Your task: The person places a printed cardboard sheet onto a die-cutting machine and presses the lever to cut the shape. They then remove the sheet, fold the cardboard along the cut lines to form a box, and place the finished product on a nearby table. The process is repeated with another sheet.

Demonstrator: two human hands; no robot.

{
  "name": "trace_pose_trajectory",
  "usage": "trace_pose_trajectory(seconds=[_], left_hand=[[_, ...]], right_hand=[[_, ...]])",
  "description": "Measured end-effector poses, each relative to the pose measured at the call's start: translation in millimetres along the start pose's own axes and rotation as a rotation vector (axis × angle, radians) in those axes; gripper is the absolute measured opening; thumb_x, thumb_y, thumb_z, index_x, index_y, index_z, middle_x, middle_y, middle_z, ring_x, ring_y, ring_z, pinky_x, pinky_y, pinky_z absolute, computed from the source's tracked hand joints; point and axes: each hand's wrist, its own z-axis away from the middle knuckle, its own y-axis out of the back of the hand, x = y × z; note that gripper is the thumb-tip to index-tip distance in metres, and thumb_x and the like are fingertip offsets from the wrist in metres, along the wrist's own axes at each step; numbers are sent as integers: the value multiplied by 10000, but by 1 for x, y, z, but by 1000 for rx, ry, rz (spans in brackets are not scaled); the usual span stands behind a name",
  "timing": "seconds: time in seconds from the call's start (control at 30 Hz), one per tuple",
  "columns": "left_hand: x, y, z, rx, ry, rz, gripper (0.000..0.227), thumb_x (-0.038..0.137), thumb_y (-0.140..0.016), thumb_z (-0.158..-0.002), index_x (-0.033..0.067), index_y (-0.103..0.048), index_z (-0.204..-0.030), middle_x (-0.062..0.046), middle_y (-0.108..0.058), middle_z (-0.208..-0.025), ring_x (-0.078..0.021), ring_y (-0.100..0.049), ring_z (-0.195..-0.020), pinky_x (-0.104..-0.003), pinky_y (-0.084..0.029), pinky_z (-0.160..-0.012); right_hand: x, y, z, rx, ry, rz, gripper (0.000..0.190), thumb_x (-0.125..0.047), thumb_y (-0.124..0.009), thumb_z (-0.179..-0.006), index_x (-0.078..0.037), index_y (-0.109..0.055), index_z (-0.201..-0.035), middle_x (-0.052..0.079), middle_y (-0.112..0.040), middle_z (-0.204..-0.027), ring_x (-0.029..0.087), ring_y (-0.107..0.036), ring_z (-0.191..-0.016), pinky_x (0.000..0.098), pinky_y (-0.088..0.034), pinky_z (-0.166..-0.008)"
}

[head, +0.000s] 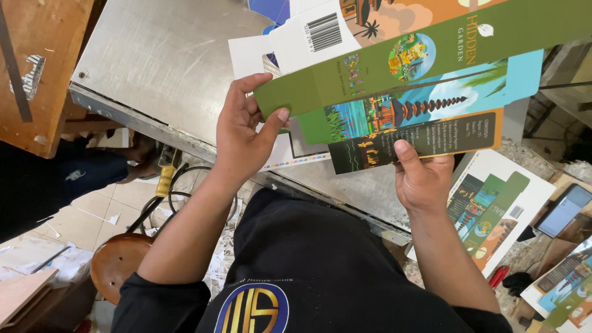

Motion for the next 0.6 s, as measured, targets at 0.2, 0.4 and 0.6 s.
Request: trace_pose_trajectory(seconds=[0.2,0.4,0.6], left_hand=[[-6,15,-1,54,-207,-352,613,11,-853,-866,43,-542,-1394,-143,-652,-1020,-243,-670,-838,-367,-576,-800],[2,26,0,61,-319,-604,725,127,-985,-714,4,-622,-1329,-137,-587,-1069,-328,-685,-891,-448,-590,-839],[10,33,10,139,-407,-785,624,210,-964,-739,49,-695,-1278,-97,-604,-1071,-290,-678,-934,-431,-561,-899]], right_hand=[[-2,-2,-3,-54,89,53,281,111,-636,-961,9,-594,-1220,177,-698,-1068,260,-715,-1012,503,-673,-826],[5,2,-4,-98,167,130,371,131,-661,-920,56,-572,-1272,191,-690,-1095,259,-684,-1068,483,-642,-869],[10,-10,-10,-122,166,129,376,131,-670,-923,30,-572,-1272,176,-695,-1118,232,-682,-1073,450,-637,-885]])
